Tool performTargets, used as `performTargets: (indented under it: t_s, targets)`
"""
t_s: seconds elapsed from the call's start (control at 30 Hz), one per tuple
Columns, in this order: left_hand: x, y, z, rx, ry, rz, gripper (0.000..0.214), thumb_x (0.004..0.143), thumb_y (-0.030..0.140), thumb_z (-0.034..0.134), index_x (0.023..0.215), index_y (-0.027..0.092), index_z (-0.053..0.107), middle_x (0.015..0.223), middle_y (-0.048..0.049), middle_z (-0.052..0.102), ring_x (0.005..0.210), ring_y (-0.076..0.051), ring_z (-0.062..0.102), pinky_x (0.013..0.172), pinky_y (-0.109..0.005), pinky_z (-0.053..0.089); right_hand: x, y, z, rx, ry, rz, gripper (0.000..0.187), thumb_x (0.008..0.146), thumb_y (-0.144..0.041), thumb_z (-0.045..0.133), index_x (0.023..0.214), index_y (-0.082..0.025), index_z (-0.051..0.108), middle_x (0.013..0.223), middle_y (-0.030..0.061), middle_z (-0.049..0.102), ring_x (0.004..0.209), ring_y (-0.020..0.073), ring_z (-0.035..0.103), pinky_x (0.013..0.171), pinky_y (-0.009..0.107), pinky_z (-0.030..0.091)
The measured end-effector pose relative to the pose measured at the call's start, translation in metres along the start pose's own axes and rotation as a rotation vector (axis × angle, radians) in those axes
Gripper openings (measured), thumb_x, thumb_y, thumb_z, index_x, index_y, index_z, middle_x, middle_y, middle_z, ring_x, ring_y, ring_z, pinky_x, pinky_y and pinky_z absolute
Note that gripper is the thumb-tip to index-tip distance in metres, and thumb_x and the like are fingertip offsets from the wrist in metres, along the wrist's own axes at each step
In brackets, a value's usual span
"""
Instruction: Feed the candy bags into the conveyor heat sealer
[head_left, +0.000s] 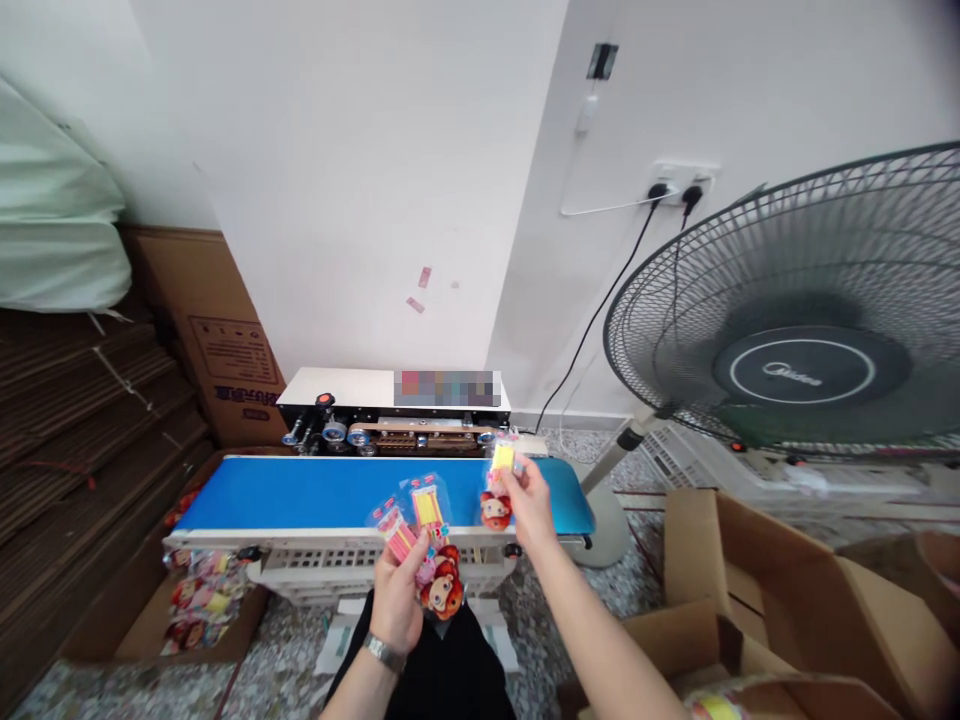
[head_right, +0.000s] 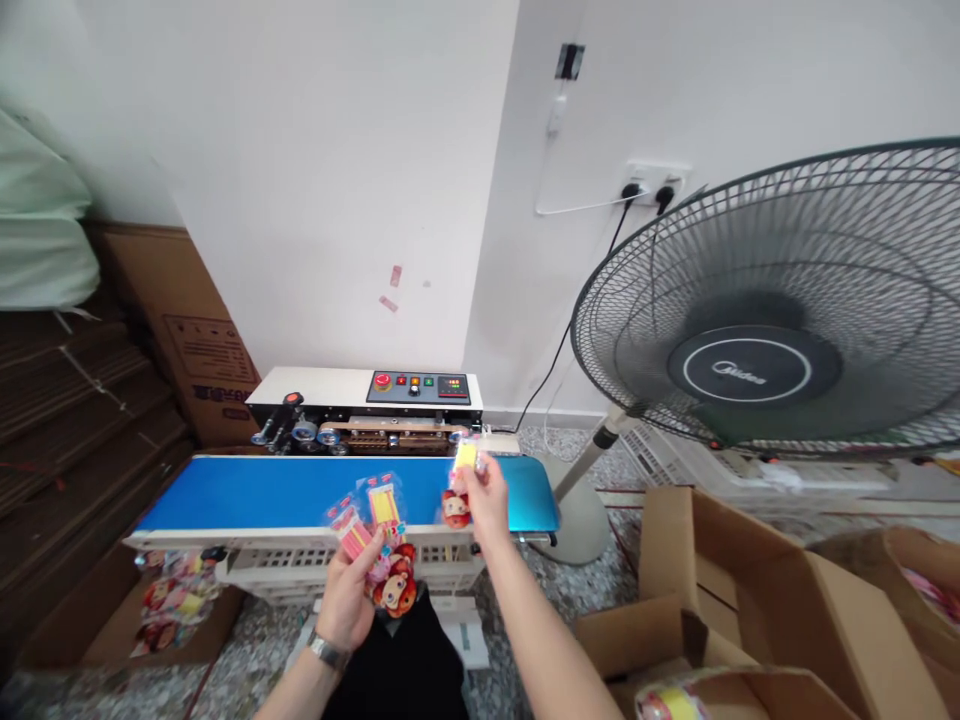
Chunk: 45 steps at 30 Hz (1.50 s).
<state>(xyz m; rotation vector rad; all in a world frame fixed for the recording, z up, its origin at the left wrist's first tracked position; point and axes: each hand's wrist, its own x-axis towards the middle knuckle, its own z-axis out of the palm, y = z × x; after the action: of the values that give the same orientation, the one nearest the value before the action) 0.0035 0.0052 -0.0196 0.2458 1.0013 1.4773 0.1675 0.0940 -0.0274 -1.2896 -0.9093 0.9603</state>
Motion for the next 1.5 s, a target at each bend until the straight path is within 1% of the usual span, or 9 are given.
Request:
performTargets:
  t_s: [0.13, 0.27, 0.47, 0.67, 0.83, 1.0, 1.27, 1.4, 1.5]
  targets:
    - [0.002, -0.001, -0.010, 0.017, 0.004, -0.004, 0.037, 0.060, 0.022, 0.076, 0.094, 0.014, 0.065, 0.087, -0.0079, 0.072, 0.077, -0.021, 0.068, 0.071, -0.029, 0.054, 0.054, 0.023, -0.036, -0.591, 0.159, 0.023, 0.033, 0.070, -0.032, 0.056, 0.101, -0.020, 0.058, 0.075, 0.0031, 0.066, 0.067, 0.0193, 0.062, 0.058, 0.027, 0.046]
    - [0.002, -0.004, -0.013, 0.030, 0.005, -0.029, 0.038, 0.060, 0.023, 0.076, 0.094, 0.013, 0.064, 0.086, -0.0092, 0.072, 0.077, -0.022, 0.068, 0.071, -0.032, 0.054, 0.076, 0.035, -0.036, -0.798, 0.122, 0.036, 0.032, 0.071, -0.028, 0.055, 0.102, -0.023, 0.059, 0.078, 0.0035, 0.067, 0.070, 0.0186, 0.063, 0.061, 0.026, 0.045]
    - [0.001, -0.002, -0.007, 0.039, -0.014, -0.037, 0.035, 0.061, 0.024, 0.076, 0.092, 0.013, 0.064, 0.086, -0.0094, 0.072, 0.075, -0.021, 0.068, 0.071, -0.032, 0.053, 0.058, 0.024, -0.001, -0.738, -0.043, -0.041, 0.039, 0.069, -0.025, 0.060, 0.108, -0.020, 0.057, 0.092, 0.0058, 0.066, 0.080, 0.0203, 0.062, 0.074, 0.031, 0.046]
    - [0.003, -0.005, 0.000, 0.056, -0.110, 0.019, 0.036, 0.064, 0.024, 0.074, 0.096, 0.013, 0.063, 0.087, -0.0090, 0.071, 0.082, -0.022, 0.066, 0.075, -0.033, 0.051, -0.031, 0.006, 0.020, -0.208, -0.614, -0.138, 0.027, 0.078, -0.038, 0.055, 0.098, -0.020, 0.058, 0.095, 0.0041, 0.063, 0.087, 0.0172, 0.059, 0.072, 0.027, 0.048]
    - [0.004, -0.010, -0.008, 0.103, -0.111, -0.005, 0.034, 0.063, 0.026, 0.074, 0.091, 0.013, 0.061, 0.076, -0.0072, 0.070, 0.069, -0.019, 0.066, 0.065, -0.030, 0.051, -0.017, 0.011, 0.002, -0.185, -0.265, -0.085, 0.028, 0.079, -0.043, 0.050, 0.092, -0.018, 0.054, 0.080, 0.0028, 0.064, 0.067, 0.0162, 0.060, 0.059, 0.025, 0.047]
    - [0.005, -0.011, -0.019, 0.120, -0.120, -0.025, 0.034, 0.064, 0.028, 0.073, 0.091, 0.014, 0.057, 0.074, -0.0067, 0.069, 0.066, -0.018, 0.065, 0.062, -0.029, 0.050, 0.057, 0.022, -0.037, -0.743, 0.042, -0.002, 0.025, 0.077, -0.036, 0.048, 0.092, -0.019, 0.060, 0.069, 0.0032, 0.066, 0.062, 0.0182, 0.061, 0.055, 0.025, 0.043]
    - [0.001, -0.005, -0.014, 0.156, -0.112, 0.011, 0.030, 0.062, 0.030, 0.074, 0.080, 0.014, 0.056, 0.068, -0.0056, 0.066, 0.063, -0.018, 0.064, 0.056, -0.027, 0.048, 0.076, 0.026, -0.012, -0.933, -0.123, -0.045, 0.027, 0.071, -0.024, 0.057, 0.097, -0.019, 0.061, 0.073, 0.0040, 0.067, 0.075, 0.0213, 0.062, 0.066, 0.027, 0.042]
    - [0.002, 0.003, -0.020, 0.092, -0.088, 0.021, 0.031, 0.060, 0.030, 0.075, 0.076, 0.015, 0.053, 0.063, -0.0028, 0.063, 0.055, -0.016, 0.061, 0.049, -0.026, 0.046, 0.045, 0.023, 0.009, -0.835, -0.201, -0.246, 0.036, 0.075, -0.029, 0.053, 0.108, -0.015, 0.055, 0.096, 0.0106, 0.064, 0.080, 0.0212, 0.061, 0.074, 0.032, 0.044]
    - [0.006, 0.011, -0.022, 0.018, -0.015, 0.050, 0.034, 0.056, 0.028, 0.077, 0.075, 0.016, 0.053, 0.060, 0.0003, 0.060, 0.052, -0.015, 0.059, 0.048, -0.026, 0.045, -0.001, 0.018, 0.026, -0.511, -0.517, -0.215, 0.038, 0.077, -0.038, 0.052, 0.110, -0.018, 0.053, 0.097, 0.0087, 0.063, 0.081, 0.0198, 0.061, 0.071, 0.031, 0.048]
